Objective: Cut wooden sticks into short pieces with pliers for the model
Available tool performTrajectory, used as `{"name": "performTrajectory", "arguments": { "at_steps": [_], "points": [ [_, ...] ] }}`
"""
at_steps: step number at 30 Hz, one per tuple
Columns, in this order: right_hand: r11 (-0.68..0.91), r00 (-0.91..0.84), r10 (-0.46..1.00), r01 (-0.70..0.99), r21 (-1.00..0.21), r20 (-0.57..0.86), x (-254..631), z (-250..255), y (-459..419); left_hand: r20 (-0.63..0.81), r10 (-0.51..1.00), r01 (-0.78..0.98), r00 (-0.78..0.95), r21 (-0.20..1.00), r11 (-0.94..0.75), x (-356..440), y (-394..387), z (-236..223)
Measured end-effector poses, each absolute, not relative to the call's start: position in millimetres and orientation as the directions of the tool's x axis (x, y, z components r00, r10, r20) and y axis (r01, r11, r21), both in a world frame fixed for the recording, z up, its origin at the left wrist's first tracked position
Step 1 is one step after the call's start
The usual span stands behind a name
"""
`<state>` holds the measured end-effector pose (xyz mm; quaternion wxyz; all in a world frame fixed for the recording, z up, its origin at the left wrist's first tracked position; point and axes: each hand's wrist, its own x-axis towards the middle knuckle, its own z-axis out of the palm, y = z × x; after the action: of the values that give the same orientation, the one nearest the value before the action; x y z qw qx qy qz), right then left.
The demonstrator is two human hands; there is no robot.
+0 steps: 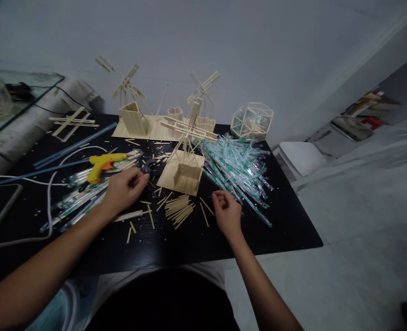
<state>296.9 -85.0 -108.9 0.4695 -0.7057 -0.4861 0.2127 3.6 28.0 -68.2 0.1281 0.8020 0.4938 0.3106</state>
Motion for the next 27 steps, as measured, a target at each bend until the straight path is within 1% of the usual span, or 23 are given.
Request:
{"name": "performTrajectory", "arguments": {
  "at_steps": [8,17,23,25,27],
  "points": [
    [-0.060,0.423,0.884,0.527,-0.848,0.199,295.6,-108.4,-80.9,0.340,0.874,0.677,0.348,0.554,-0.485,1.6,29.8,-75.8],
    [-0.051,0.438,0.873,0.516,-0.855,0.212,294.1,-108.2,-78.4,0.334,0.874,0.668,0.352,0.564,-0.485,0.2,29.1,-74.3],
    [-0.035,0.432,0.876,0.498,-0.866,0.213,294.3,-108.8,-79.7,0.326,0.886,0.727,0.330,0.511,-0.458,0.0,26.7,-71.5],
    [-0.031,0.428,0.878,0.498,-0.867,0.215,294.8,-108.6,-80.1,0.328,0.899,0.772,0.288,0.477,-0.421,-0.6,27.6,-69.4],
    [-0.031,0.425,0.879,0.500,-0.866,0.214,295.3,-108.4,-80.3,0.339,0.917,0.830,0.211,0.433,-0.351,-4.2,31.0,-64.7]
  ]
}}
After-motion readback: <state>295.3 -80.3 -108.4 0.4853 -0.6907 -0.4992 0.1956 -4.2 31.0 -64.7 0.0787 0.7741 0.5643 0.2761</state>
